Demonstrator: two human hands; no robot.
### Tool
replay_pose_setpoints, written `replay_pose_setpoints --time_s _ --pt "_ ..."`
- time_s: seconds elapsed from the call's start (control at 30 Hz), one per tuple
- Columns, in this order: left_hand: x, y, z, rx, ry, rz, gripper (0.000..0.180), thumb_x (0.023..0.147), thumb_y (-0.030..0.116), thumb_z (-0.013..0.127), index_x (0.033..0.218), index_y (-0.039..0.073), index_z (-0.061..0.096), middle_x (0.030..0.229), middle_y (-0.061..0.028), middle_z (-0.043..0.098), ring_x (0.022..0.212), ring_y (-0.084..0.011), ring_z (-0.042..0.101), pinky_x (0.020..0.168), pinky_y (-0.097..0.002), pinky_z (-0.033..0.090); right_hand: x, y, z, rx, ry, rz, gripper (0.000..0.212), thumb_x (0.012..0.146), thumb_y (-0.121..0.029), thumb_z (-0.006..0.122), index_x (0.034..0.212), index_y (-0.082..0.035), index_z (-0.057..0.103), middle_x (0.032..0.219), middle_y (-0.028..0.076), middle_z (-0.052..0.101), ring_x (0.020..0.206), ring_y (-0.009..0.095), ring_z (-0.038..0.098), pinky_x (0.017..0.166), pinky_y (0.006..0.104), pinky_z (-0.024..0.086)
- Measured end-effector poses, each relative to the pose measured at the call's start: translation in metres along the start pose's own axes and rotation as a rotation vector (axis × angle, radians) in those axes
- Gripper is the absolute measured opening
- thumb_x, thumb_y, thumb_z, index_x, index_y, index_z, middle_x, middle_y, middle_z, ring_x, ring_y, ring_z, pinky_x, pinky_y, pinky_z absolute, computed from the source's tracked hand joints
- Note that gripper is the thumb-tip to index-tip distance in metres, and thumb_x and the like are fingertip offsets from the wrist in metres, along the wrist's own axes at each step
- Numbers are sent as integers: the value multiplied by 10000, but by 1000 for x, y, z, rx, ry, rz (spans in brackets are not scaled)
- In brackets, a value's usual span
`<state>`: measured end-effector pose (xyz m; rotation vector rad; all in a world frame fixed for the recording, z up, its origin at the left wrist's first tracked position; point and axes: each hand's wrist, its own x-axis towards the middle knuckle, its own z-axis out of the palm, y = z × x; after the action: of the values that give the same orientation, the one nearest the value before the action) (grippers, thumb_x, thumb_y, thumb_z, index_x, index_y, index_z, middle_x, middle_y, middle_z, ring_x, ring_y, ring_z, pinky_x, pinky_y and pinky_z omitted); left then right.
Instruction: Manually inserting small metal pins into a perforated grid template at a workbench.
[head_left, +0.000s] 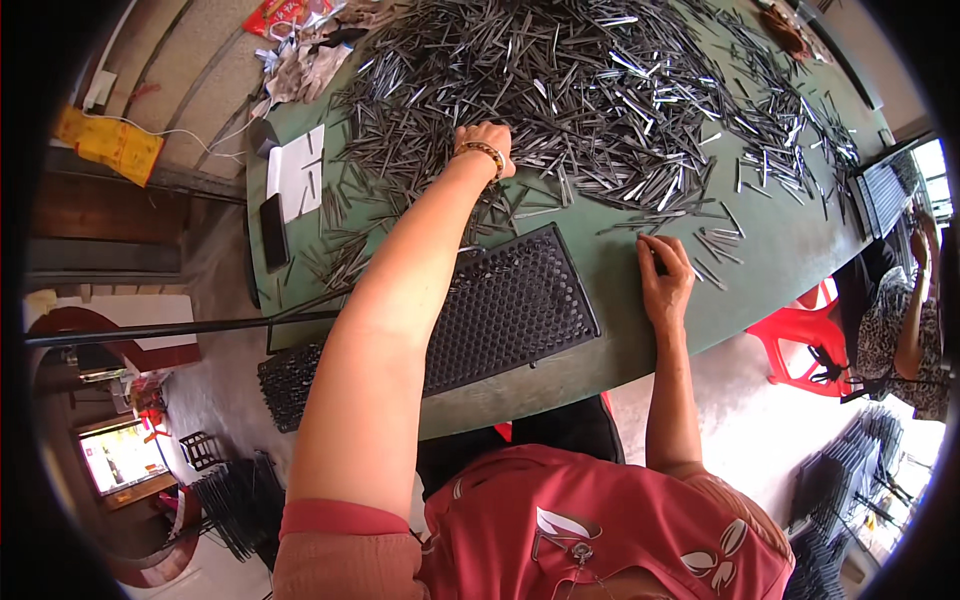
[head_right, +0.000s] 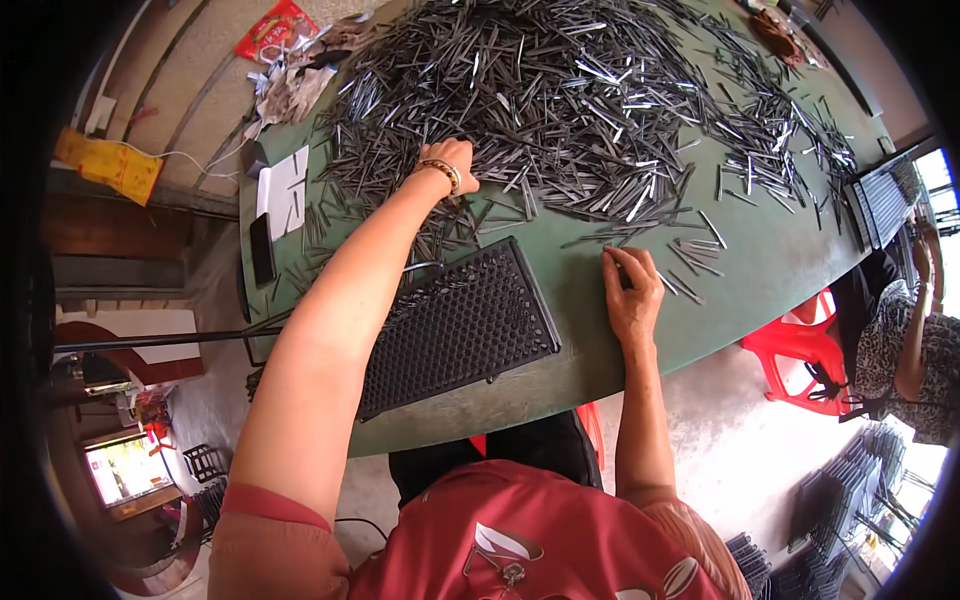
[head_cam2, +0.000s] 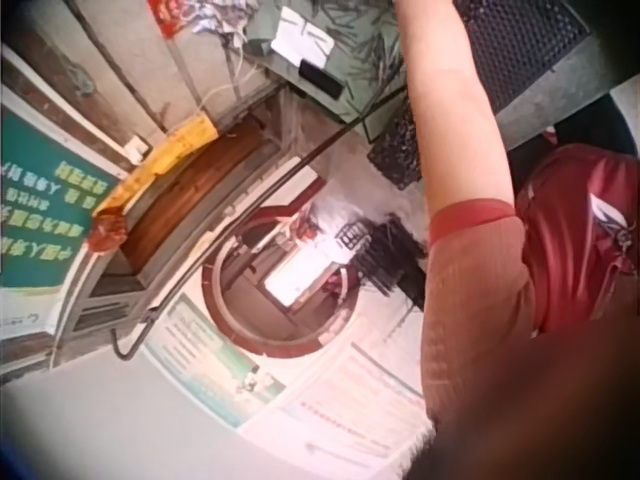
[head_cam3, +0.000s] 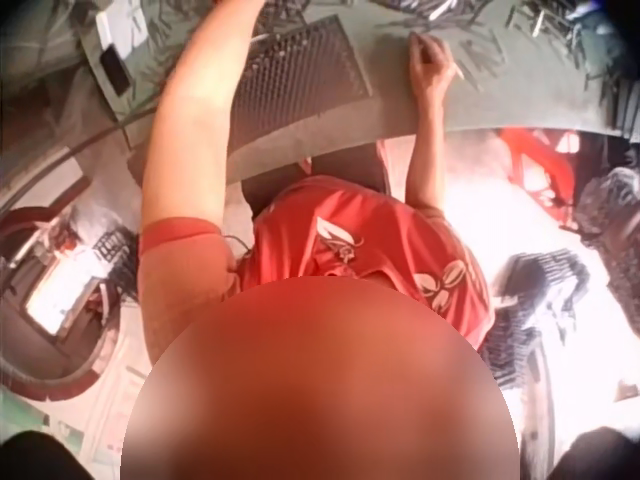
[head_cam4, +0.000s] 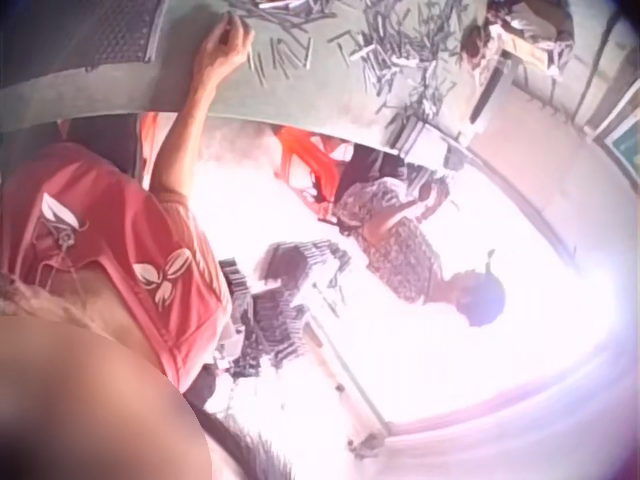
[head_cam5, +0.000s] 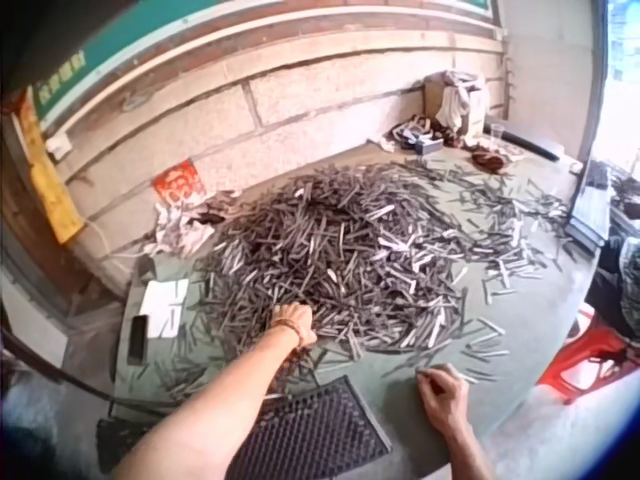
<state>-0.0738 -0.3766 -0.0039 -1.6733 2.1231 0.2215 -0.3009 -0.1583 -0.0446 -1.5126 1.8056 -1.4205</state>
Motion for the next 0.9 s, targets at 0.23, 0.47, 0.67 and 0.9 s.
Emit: replay_pose_setpoints --time_s 0.23,0.47,0.67,0.9 --pt "-6 -45 -16 -65 16 215 471 633 282 710 997 -7 637 1043 -218 631 996 -334 608 884 -366 492 2 1 1 26 19 -23 108 828 -66 668 920 -12 680 842 54 615 638 118 543 597 230 436" --pt "-16 -99 -44 -592 -3 192 417 635 233 701 977 13 609 882 -114 649 827 -216 617 755 -325 482 2 2 -2 17 16 -38 108 825 -56 665 921 -8 676 826 58 609 627 123 536 586 239 433" --pt "0 -71 5 -1777 214 100 224 768 138 732 943 30 642 832 -75 668 757 -173 647 704 -308 527 3 -3 -1 20 3 -54 105 825 -53 662 917 -4 672 825 65 607 626 126 537 583 240 432" --pt "29 4 33 -2035 594 18 307 704 58 791 951 25 612 785 -63 647 641 -158 614 610 -293 510 4 -6 -3 32 11 -32 101 823 -42 658 915 0 667 823 69 606 626 133 540 586 242 435"
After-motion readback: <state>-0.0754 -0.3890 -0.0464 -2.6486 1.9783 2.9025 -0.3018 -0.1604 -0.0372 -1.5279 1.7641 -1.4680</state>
